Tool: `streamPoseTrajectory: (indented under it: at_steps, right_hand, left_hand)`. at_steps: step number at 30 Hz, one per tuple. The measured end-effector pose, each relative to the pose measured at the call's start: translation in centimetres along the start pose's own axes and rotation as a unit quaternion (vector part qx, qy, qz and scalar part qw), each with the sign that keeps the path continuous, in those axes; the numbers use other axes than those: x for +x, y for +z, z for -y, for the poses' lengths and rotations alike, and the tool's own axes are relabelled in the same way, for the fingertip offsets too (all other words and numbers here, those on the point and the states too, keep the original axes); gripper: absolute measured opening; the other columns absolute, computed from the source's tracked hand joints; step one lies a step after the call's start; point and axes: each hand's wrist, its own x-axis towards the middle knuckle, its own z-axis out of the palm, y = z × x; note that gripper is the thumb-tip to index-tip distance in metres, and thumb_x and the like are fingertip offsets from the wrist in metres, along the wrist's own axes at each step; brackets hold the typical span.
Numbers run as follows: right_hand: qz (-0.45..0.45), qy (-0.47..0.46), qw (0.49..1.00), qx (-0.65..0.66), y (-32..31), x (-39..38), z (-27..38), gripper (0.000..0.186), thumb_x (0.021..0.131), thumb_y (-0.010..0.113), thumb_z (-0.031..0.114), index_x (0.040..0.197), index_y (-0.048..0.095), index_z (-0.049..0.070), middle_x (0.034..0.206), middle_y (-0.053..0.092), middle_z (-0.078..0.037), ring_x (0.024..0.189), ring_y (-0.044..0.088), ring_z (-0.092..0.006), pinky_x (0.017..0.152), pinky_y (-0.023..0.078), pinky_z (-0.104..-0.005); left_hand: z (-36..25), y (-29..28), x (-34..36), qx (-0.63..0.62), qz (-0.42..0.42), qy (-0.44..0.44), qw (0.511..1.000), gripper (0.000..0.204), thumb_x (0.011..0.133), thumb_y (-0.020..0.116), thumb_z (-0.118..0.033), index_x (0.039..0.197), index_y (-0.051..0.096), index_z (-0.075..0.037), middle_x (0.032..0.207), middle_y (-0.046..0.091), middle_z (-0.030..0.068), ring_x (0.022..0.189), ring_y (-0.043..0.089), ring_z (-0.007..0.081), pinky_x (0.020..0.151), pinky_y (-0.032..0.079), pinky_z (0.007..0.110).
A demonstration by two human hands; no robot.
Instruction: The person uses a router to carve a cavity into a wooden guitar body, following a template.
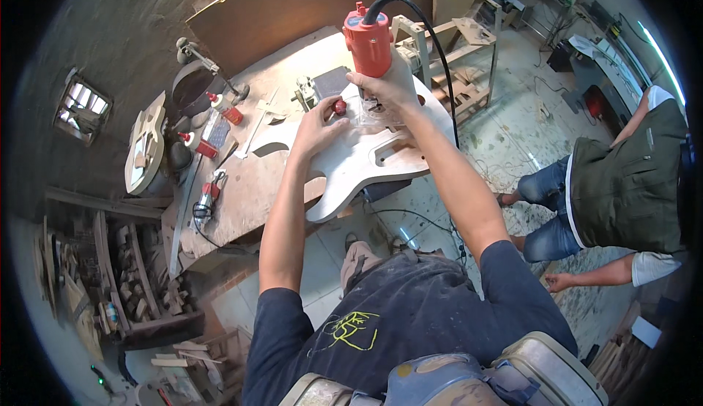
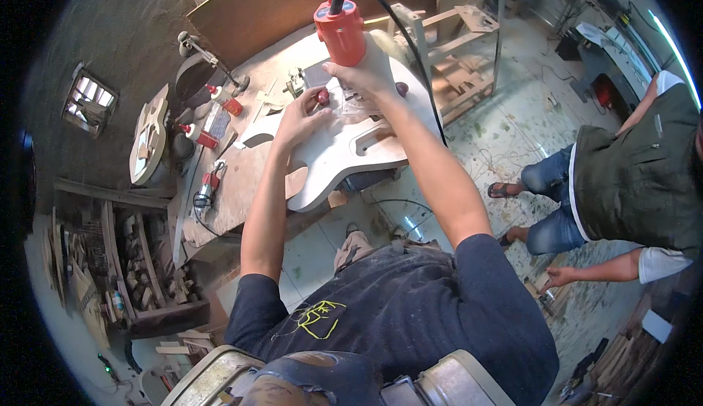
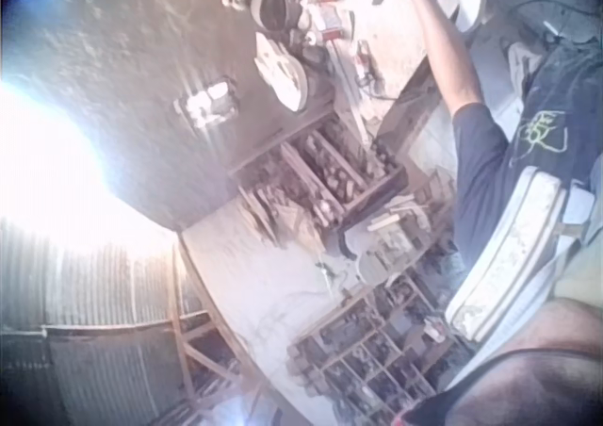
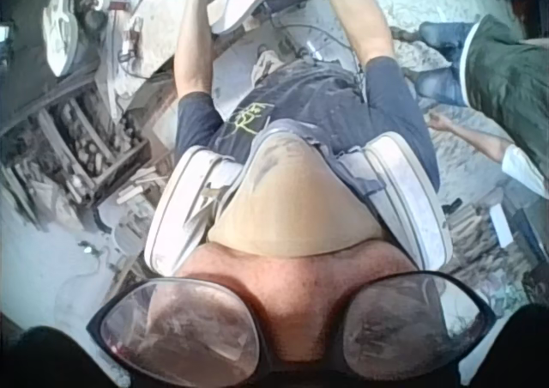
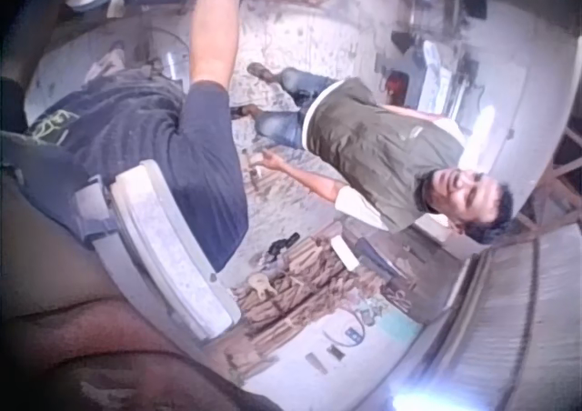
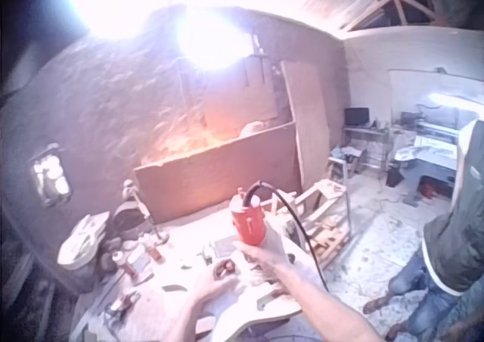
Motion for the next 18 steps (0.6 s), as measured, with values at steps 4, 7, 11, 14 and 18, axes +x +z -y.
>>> streamPoseTrajectory:
  at_steps: [4, 7, 11, 14, 18]
  right_hand:
    - [-0.033, -0.026, 0.999, -0.029, 1.5, -0.7, -0.3, 0.056, 0.072, 0.089, 0.022, 0.117, 0.062, 0.003, 0.098, 0.072, -0.008, 0.083, 0.070, -0.0140, 0.075, 0.056, -0.0312]
    - [-0.037, -0.053, 0.997, -0.032, 2.7, -1.2, 0.0, 0.057, 0.072, 0.090, 0.024, 0.116, 0.062, 0.003, 0.099, 0.073, -0.009, 0.083, 0.070, -0.0142, 0.076, 0.056, -0.0319]
    - [0.024, -0.021, 0.999, -0.022, 3.8, -1.5, 1.0, 0.065, 0.074, 0.092, 0.027, 0.125, 0.059, 0.004, 0.101, 0.068, -0.004, 0.089, 0.066, -0.0116, 0.077, 0.055, -0.0286]
    - [0.025, -0.027, 0.999, -0.024, 4.6, -1.4, 0.5, 0.061, 0.070, 0.092, 0.028, 0.117, 0.062, 0.003, 0.097, 0.071, -0.007, 0.089, 0.069, -0.0143, 0.081, 0.056, -0.0317]
    - [0.030, -0.074, 0.995, 0.051, 6.0, -1.4, -0.1, 0.055, 0.070, 0.091, 0.030, 0.110, 0.066, 0.004, 0.091, 0.071, -0.007, 0.087, 0.069, -0.0165, 0.080, 0.055, -0.0331]
  left_hand:
    - [-1.1, -1.8, -0.5, 0.060, 0.006, -0.021, 0.998, 0.048, 0.087, 0.075, -0.015, 0.132, 0.064, -0.001, 0.114, 0.075, 0.0157, 0.111, 0.071, 0.0221, 0.099, 0.052, 0.034]
    - [-1.0, -2.7, -1.7, 0.127, -0.015, -0.009, 0.992, 0.042, 0.088, 0.074, -0.017, 0.128, 0.067, -0.004, 0.111, 0.076, 0.0133, 0.105, 0.072, 0.0209, 0.096, 0.053, 0.033]
    - [-1.2, -3.5, -3.7, 0.178, -0.039, -0.032, 0.983, 0.040, 0.088, 0.074, -0.019, 0.125, 0.069, -0.007, 0.108, 0.077, 0.0110, 0.102, 0.073, 0.0182, 0.089, 0.053, 0.031]
    - [-1.4, -3.6, -4.8, 0.191, -0.059, -0.044, 0.979, 0.037, 0.087, 0.074, -0.020, 0.122, 0.071, -0.008, 0.105, 0.078, 0.0098, 0.096, 0.073, 0.0180, 0.081, 0.053, 0.030]
    - [-0.4, -3.7, -6.5, 0.190, -0.113, -0.012, 0.975, 0.038, 0.086, 0.074, -0.026, 0.121, 0.072, -0.011, 0.107, 0.079, 0.0085, 0.094, 0.073, 0.0196, 0.086, 0.051, 0.033]
